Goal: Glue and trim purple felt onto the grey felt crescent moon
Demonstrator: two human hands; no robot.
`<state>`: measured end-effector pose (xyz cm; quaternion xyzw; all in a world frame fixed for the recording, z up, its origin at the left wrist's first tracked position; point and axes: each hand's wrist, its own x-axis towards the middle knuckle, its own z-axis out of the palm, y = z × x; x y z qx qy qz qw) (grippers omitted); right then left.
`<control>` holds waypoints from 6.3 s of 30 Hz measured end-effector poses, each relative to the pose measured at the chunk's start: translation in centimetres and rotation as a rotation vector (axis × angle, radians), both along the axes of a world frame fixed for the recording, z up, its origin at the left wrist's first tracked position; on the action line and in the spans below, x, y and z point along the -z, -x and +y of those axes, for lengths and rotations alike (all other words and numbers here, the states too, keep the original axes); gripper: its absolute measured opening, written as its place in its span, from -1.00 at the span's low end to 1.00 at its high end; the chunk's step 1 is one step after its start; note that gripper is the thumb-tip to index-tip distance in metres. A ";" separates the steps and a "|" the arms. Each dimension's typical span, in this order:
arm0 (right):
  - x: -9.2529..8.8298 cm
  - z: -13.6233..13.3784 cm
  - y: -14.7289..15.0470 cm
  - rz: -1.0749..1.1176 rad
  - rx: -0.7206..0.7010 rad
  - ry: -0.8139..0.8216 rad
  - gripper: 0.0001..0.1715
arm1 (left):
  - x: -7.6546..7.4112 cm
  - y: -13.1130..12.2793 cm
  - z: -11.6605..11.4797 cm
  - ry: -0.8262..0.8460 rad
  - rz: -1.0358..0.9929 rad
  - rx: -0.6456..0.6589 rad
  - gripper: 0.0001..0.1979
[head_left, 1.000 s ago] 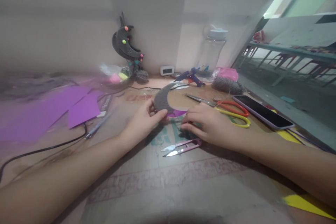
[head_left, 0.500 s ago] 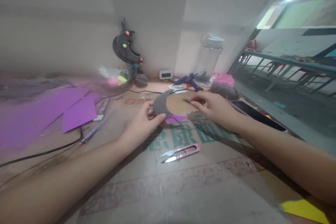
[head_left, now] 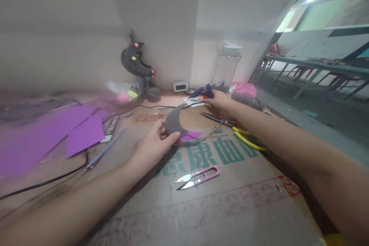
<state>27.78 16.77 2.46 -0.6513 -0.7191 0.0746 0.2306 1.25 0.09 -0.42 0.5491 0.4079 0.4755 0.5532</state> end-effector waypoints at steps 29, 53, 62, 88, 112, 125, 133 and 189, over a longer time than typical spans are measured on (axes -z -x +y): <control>0.5 -17.8 0.2 0.195 -0.318 -0.104 -0.68 | -0.9 -0.2 -0.4 0.008 0.047 -0.074 -0.70; 0.6 -18.2 1.8 0.225 -0.315 0.073 -0.69 | -0.7 -0.2 -0.3 -0.020 0.050 -0.063 -0.68; 0.3 -18.3 2.1 0.224 -0.307 0.074 -0.67 | -0.7 -0.2 -0.4 -0.011 0.050 -0.044 -0.67; 0.7 -18.3 1.9 0.214 -0.291 0.055 -0.77 | -0.8 -0.2 -0.5 -0.001 0.027 -0.024 -0.66; 0.8 -18.4 1.8 0.212 -0.261 0.038 -0.71 | -0.9 -0.3 -0.6 0.004 0.055 -0.035 -0.68; 0.6 -18.3 1.8 0.213 -0.249 0.020 -0.75 | -0.7 -0.2 -0.5 -0.023 0.059 -0.029 -0.69; 0.7 -18.3 1.7 0.171 -0.244 0.012 -0.72 | -0.5 0.0 -0.3 -0.038 0.080 -0.013 -0.68; -0.4 -10.5 1.0 0.127 -0.159 -0.113 -0.56 | -0.3 -0.2 -0.1 -0.002 0.022 -0.001 -0.67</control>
